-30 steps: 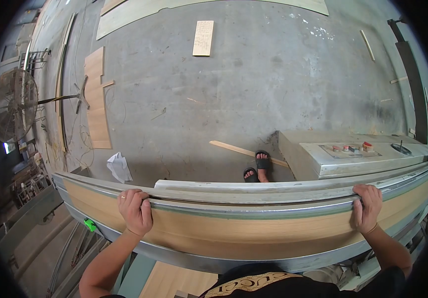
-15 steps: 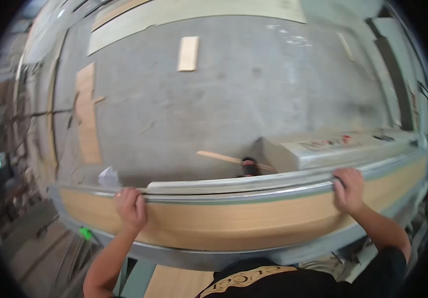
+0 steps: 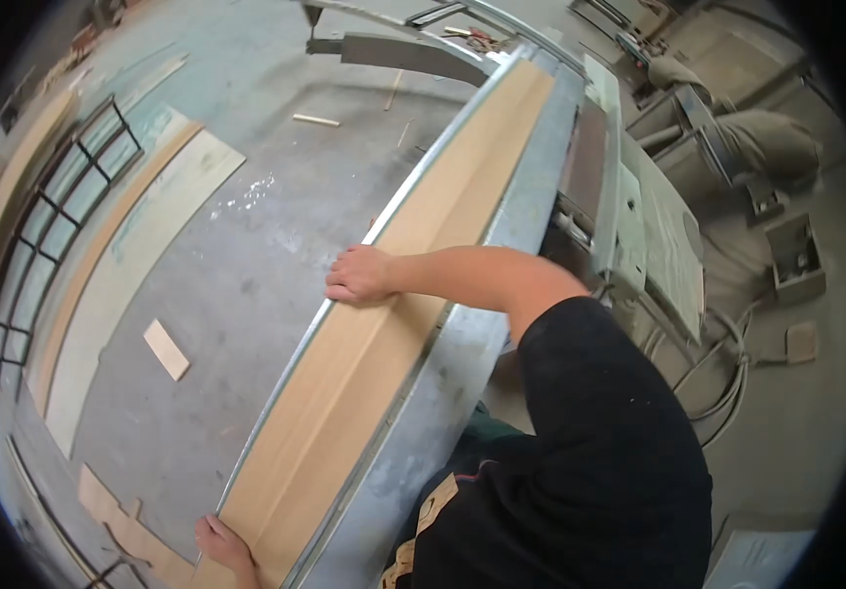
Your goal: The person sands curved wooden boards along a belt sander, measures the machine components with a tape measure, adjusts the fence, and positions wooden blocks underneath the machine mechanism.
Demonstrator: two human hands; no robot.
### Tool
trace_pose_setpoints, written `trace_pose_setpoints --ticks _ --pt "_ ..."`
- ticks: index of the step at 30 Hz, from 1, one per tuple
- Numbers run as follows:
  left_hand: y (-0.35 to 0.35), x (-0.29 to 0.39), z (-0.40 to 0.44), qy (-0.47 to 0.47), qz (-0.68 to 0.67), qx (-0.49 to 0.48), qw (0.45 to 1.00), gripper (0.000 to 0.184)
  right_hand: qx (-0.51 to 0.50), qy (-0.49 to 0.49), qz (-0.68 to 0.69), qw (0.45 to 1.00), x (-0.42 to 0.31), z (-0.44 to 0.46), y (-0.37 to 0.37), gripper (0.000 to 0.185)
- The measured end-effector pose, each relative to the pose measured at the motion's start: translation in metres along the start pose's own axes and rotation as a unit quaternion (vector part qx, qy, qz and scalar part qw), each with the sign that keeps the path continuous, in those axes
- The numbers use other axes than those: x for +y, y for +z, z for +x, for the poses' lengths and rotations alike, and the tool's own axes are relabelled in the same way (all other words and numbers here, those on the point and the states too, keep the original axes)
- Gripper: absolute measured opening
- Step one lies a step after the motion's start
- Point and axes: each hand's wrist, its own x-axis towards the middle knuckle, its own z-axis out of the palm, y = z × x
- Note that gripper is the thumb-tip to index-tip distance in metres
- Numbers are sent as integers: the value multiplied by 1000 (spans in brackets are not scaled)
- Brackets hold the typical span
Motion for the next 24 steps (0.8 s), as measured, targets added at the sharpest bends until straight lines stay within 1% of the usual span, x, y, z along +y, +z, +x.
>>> trace_pose_setpoints --ticks 1,2,3,4,5,6,7,8,9,11,13,15,18,20,22,23,24 --pt "-1 1 1 5 0 -4 1000 32 -32 10 -36 999 -5 1 -5 32" --pt "1 -3 1 8 4 -10 1000 34 18 -26 -56 998 -11 10 -7 32" --pt "9 -13 2 19 -8 11 1000 38 68 -58 -71 993 -23 22 -5 33" --pt "6 -8 1 11 -3 9 1000 39 117 -69 -24 990 -55 29 -32 34" --pt "1 -1 -1 2 7 2 1000 41 77 -91 -30 992 -94 36 -82 34" --pt "11 -7 -2 19 28 27 999 42 124 -162 -13 979 -130 45 -117 36" --pt "14 -16 -1 40 48 49 997 43 95 -205 -20 974 -172 58 -157 37" --pt "8 -5 -5 25 83 42 995 43 110 -240 1 965 -205 53 -186 37" --pt "2 8 -9 10 119 33 992 45 134 -248 32 959 -237 34 -208 37" --pt "-5 24 -12 10 137 46 989 41 176 -236 116 949 -285 -13 -233 36" --pt "-9 40 -9 13 96 87 991 38 211 -194 221 932 -322 -72 -240 36" --pt "-14 49 -12 14 46 132 990 36 229 -163 329 902 -362 -138 -249 36" --pt "-20 86 -23 39 -34 168 984 35 230 -109 447 857 -382 -216 -246 36" --pt "-14 120 -40 63 -100 157 980 35 212 -56 499 839 -380 -247 -229 36" --pt "-4 165 -58 101 -175 124 972 36 186 15 521 833 -369 -255 -206 37" --pt "2 186 -69 118 -215 101 964 37 160 31 493 855 -355 -249 -187 37" --pt "11 207 -81 140 -262 67 952 38 199 -74 348 913 -339 -236 -154 23"
